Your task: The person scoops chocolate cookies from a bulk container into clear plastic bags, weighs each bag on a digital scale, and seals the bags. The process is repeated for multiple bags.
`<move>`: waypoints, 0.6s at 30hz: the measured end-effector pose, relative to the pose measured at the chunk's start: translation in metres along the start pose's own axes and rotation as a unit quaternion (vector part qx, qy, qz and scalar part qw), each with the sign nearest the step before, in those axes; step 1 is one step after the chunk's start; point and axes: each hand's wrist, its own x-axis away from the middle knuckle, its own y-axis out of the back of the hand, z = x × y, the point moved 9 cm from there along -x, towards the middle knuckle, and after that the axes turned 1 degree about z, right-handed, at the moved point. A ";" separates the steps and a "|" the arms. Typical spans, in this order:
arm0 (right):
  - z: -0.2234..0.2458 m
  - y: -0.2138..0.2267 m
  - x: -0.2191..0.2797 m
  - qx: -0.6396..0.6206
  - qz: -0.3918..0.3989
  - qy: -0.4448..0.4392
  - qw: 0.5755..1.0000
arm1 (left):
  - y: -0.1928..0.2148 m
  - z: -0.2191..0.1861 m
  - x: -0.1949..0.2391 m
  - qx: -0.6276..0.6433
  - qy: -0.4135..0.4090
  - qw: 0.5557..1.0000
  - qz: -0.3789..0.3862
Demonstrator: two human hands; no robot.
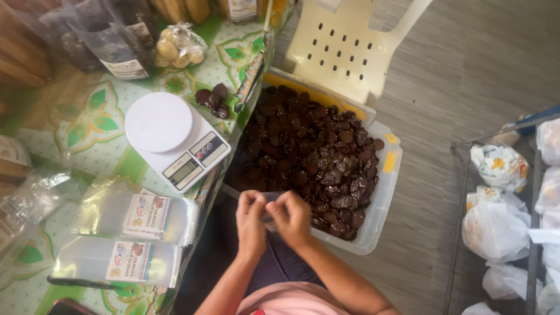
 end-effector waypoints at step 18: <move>-0.002 0.021 0.034 -0.017 0.010 0.129 0.991 | -0.027 0.007 0.034 0.023 -0.023 0.997 0.066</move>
